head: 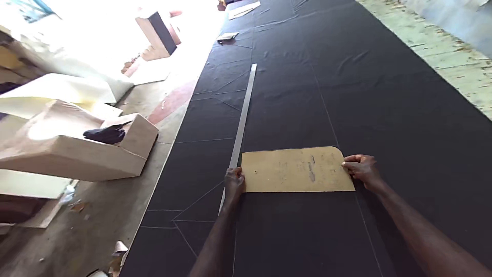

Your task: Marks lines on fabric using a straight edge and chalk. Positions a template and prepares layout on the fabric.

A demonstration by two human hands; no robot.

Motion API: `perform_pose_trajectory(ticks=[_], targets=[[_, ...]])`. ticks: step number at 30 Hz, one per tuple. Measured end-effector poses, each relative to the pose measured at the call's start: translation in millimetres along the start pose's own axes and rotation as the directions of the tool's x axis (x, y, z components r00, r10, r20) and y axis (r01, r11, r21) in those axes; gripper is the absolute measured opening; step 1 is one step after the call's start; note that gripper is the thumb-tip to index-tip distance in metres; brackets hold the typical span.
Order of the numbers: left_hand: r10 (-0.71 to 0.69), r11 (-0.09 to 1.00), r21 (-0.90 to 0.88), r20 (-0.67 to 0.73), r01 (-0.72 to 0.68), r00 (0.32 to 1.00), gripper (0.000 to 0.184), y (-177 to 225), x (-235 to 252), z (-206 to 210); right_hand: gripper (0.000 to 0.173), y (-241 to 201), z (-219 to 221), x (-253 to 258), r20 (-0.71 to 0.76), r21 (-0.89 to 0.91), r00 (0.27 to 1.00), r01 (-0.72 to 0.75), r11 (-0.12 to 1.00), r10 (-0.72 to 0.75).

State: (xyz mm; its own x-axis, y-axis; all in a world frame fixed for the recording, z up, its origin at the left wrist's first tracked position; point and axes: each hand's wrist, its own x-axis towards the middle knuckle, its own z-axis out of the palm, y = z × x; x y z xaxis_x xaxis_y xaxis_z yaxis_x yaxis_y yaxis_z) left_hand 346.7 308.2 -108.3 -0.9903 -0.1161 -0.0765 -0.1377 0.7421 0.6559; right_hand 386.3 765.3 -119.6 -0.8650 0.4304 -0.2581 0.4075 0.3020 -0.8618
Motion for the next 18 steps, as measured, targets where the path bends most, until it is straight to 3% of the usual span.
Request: perform_pose_trajectory(ticks=[8,12,18], targets=[[-0.008,0.999,0.039,0.03,0.007,1.0,0.027,7.0,-4.8,-9.5,0.016,-5.0,0.7,-10.7,-0.015,0.011,1.0,-0.004,1.0,0.004],[0.086,0.993,0.081,0.034,-0.089,0.996,0.028,-6.6,5.5,-5.3,0.016,0.9,0.2,-10.3,-0.023,0.053,1.0,0.003,0.999,-0.002],[0.093,0.996,0.014,0.008,-0.093,0.996,0.026,-23.1,15.8,-2.9,0.019,-9.5,-6.1,-9.2,0.062,0.074,0.993,-0.104,0.992,0.1]])
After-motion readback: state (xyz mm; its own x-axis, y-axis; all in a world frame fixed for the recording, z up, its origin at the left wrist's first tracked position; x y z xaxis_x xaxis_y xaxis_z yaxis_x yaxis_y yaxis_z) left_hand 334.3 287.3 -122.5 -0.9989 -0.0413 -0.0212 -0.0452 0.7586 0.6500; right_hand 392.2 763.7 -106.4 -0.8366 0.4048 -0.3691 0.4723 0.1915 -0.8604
